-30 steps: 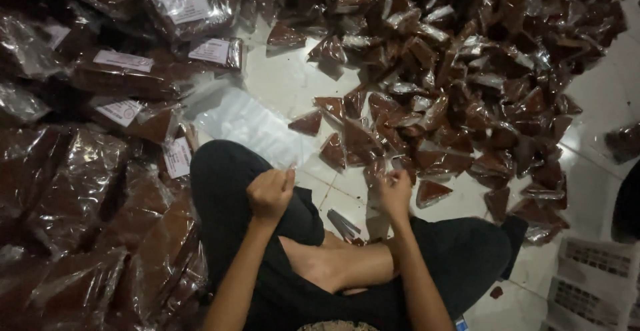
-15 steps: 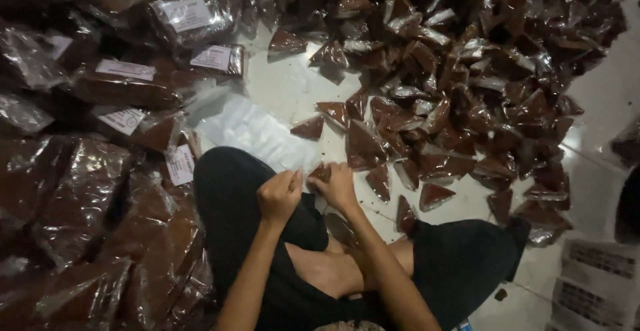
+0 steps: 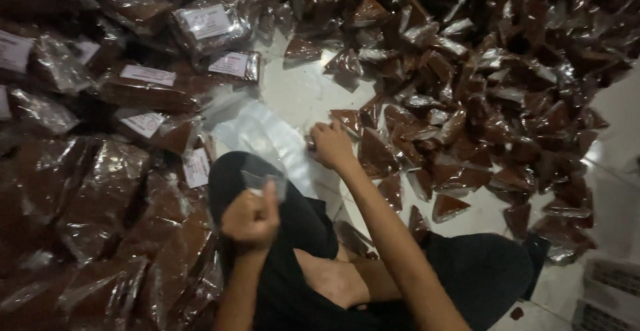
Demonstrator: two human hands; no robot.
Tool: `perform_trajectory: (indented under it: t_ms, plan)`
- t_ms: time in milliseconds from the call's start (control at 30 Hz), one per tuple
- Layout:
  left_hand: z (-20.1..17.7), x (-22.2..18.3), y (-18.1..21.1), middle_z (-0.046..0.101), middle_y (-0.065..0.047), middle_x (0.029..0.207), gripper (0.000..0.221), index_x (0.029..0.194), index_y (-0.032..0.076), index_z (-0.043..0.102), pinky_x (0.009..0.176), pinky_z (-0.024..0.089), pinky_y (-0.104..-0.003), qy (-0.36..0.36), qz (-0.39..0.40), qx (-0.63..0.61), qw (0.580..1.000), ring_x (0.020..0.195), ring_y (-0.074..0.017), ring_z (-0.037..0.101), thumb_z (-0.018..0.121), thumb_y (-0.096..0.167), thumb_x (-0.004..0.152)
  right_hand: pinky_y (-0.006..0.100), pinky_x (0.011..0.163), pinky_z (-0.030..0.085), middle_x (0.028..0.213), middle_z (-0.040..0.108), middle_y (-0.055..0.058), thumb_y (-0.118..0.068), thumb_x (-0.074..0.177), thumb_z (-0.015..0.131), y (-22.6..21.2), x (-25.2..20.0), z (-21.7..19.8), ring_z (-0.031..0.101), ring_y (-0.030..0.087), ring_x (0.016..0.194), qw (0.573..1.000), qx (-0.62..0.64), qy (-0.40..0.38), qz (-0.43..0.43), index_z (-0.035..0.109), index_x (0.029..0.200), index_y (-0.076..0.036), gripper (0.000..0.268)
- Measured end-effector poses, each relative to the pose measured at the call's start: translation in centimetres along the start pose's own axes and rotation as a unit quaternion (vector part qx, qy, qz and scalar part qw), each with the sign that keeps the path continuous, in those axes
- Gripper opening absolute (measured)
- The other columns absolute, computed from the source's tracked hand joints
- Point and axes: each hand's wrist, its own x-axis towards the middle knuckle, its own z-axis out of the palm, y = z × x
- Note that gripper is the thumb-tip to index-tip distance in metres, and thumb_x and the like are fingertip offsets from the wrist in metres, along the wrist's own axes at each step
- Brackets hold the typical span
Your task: Applying labels to small brown bread packages while sitting on the floor.
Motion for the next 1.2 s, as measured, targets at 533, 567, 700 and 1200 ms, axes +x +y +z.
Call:
perform_trajectory:
  t_ms: [533,567,700,1200]
  plan:
    - [11.1,-9.8,3.9,0.063,-0.018,0.116,0.051,0.117,0.006,0.066,0.089,0.048,-0.051,-0.612,0.090,0.009,0.786,0.111,-0.0377,0.059,0.080,0.038,0.080,0.054,0.088,0.057,0.140,0.049,0.008,-0.016,0.082,0.077,8.3,-22.8,-0.8,0.070,0.042,0.101,0.974,0.015,-0.010,0.228,0.060,0.114,-0.009,0.037]
    - [10.1,-9.2,4.8,0.062,-0.018,0.108,0.052,0.114,0.003,0.066,0.083,0.049,-0.052,-0.621,0.061,-0.054,0.780,0.104,-0.0394,0.060,0.074,0.045,0.085,0.055,0.091,0.056,0.143,0.047,0.010,-0.018,0.090,0.071,8.7,-23.4,-0.4,0.068,0.045,0.106,0.962,0.046,-0.042,0.264,0.060,0.118,-0.007,0.032]
    - [9.6,-7.6,5.6,0.059,-0.022,0.133,0.048,0.125,0.004,0.065,0.094,0.047,-0.058,-0.587,0.023,-0.016,0.809,0.127,-0.0439,0.052,0.070,0.036,0.090,0.053,0.091,0.053,0.116,0.060,0.015,-0.025,0.078,0.084,11.4,-26.0,0.3,0.065,0.044,0.109,0.953,0.064,-0.002,0.296,0.061,0.114,-0.009,0.045]
    - [26.0,-11.3,12.5,0.066,-0.002,0.132,0.045,0.127,0.031,0.066,0.094,0.052,-0.056,-0.381,0.342,-0.003,0.859,0.130,-0.0300,0.056,0.077,0.023,0.084,0.040,0.094,0.054,0.100,0.068,0.004,-0.007,0.086,0.078,9.9,-27.0,-2.7,0.070,0.025,0.098,0.390,0.727,0.421,0.376,0.065,0.102,-0.013,0.021]
